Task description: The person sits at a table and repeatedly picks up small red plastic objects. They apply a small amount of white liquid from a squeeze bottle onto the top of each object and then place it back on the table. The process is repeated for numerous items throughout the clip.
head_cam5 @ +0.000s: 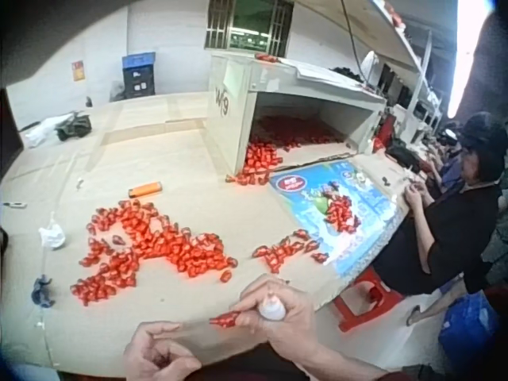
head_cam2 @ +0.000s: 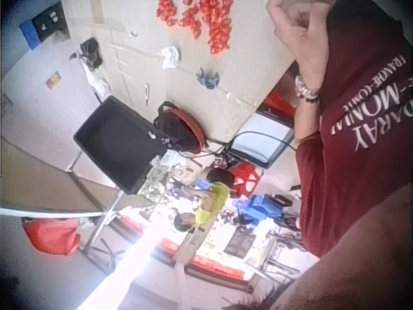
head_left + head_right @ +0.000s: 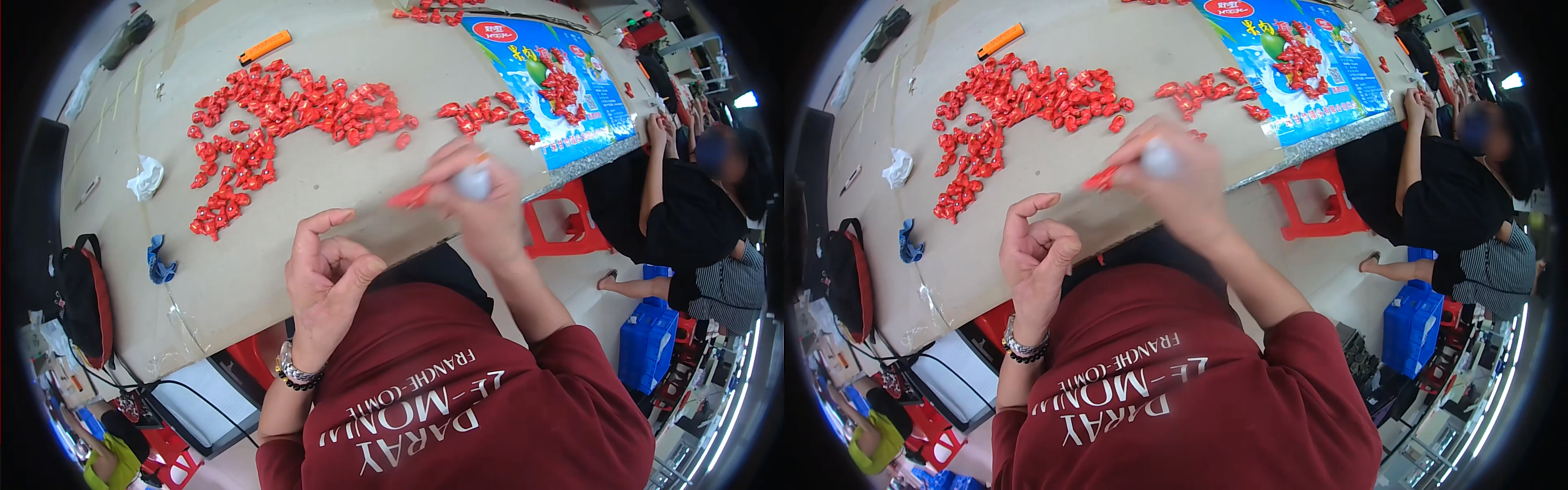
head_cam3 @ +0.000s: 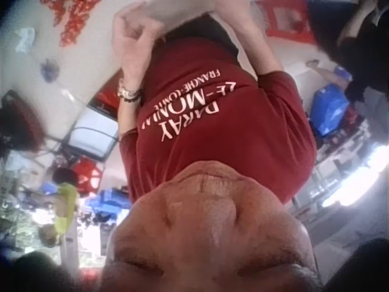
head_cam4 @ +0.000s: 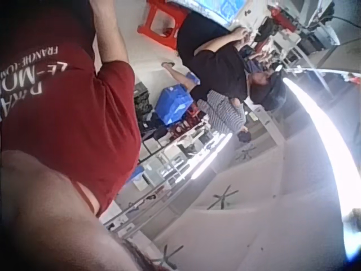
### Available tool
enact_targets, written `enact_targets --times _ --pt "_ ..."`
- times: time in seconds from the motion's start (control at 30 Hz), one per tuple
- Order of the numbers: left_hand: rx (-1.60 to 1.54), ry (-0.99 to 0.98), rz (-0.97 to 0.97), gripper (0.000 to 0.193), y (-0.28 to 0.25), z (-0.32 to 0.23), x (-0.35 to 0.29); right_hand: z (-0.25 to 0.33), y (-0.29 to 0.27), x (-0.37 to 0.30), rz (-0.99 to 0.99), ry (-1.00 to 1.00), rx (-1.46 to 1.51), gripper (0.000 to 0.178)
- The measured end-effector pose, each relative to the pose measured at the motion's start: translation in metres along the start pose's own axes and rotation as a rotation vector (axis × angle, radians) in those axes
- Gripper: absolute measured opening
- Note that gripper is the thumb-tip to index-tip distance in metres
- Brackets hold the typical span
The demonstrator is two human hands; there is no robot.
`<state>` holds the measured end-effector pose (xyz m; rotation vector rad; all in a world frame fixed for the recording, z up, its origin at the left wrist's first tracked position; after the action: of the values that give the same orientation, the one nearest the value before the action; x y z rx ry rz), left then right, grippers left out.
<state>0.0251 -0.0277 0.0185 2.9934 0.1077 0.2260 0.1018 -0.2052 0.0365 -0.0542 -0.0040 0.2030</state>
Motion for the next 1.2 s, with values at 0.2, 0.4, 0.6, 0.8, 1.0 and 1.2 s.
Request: enact_targets --times 0.2,0.4,0.6,0.8,1.0,1.2 --pt "0.612 0.135 -0.096 0.015 -0.044 -0.004 0.008 -0.011 -0.08 0.025 -0.434 0.112 -0.189 0.005" --pt "1.228 0.504 -0.258 0.009 -0.08 -0.018 0.023 -0.029 -0.097 0.036 -0.437 0.137 -0.445 0.004" --pt "1.297 0.601 -0.127 0.019 -0.079 -0.022 0.047 -0.026 -0.097 0.039 -0.5 0.149 -0.606 0.009" --pt "1.342 0.575 0.156 0.021 -0.081 -0.012 0.074 -0.012 -0.092 0.032 -0.503 -0.012 -0.625 0.011" --pt "1.278 0.51 0.324 0.021 -0.086 -0.011 0.088 0.004 -0.073 0.021 -0.501 0.087 -0.524 0.011" --pt "1.325 0.467 0.442 0.003 -0.067 -0.016 0.091 0.007 -0.059 0.015 -0.391 0.01 -0.438 0.013"
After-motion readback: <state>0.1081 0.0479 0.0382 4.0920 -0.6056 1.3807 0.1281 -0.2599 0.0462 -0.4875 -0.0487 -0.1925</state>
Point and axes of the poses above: each hand's wrist, its own x-axis towards the middle knuckle, its own y-axis out of the palm, z = x × y, the point moved 2 cm from there along x, towards the middle knuckle, and after that the axes turned 11 degrees about y, right-handed, at the moved point
